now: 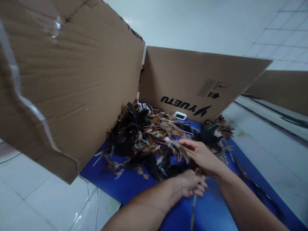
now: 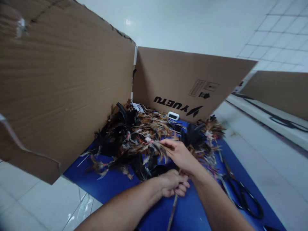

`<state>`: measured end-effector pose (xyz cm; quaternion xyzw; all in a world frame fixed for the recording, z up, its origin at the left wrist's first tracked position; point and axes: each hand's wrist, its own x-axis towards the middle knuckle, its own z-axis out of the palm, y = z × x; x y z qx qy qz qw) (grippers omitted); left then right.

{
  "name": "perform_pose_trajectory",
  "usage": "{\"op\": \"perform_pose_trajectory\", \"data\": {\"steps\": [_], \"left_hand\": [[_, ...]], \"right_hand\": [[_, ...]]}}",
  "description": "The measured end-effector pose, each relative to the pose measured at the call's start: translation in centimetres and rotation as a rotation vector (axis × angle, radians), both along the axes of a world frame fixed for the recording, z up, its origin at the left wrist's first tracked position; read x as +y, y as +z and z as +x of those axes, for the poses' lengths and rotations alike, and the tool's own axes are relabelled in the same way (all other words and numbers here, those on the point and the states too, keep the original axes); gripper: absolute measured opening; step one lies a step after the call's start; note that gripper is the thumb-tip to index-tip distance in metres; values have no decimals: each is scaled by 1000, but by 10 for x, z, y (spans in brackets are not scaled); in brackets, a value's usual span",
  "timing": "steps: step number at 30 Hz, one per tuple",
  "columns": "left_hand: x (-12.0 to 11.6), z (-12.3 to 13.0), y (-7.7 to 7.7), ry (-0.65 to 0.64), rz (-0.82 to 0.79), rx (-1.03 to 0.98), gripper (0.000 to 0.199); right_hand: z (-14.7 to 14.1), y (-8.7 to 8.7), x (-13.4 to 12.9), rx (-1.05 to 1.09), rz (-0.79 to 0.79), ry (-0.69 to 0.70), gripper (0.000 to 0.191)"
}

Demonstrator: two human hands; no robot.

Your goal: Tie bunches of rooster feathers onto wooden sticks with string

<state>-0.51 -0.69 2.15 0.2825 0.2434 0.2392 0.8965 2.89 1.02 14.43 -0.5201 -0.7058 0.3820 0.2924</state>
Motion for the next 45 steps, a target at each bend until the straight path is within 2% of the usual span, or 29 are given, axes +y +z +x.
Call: {"op": "perform_pose_trajectory", "data": {"steps": [3,5,10,13,16,20,23,27,30,34,36,39,42,45], "left_hand": [[-1,-8,14,0,12,84,20],[0,-10,20,-10,21,68,20],[2,-10,17,-13,56,42,28],[2,-10,16,-9,72,43,30],[1,-11,18,-24,85,30,32],[0,-13,21,-30,101,21,31],[0,-13,21,-23,110,27,32],[2,-11,18,-21,113,42,34],[1,-10,17,-29,110,45,33],[-2,-9,18,-46,119,23,32],[-3,-9,18,-49,115,17,31],[-3,-9,17,-62,101,-11,25],[-2,-8,14,-75,78,-33,18],[-1,-7,12,-80,46,-22,14]], "right_hand": [[40,12,-35,-99,105,-66,34],[69,7,-57,-166,191,-116,28],[129,-39,-94,-439,330,-117,19],[147,-62,-105,-527,460,-177,22],[144,-69,-112,-546,491,-197,21],[118,-73,-113,-560,434,-91,17],[102,-81,-111,-591,396,-79,14],[101,-84,-113,-575,422,-94,16],[111,-74,-116,-528,502,-145,17],[120,-51,-111,-514,625,-231,17],[120,-42,-103,-542,676,-180,18],[116,-34,-89,-579,729,-29,20],[109,-30,-76,-614,741,105,22],[104,-30,-66,-649,772,175,22]]}}
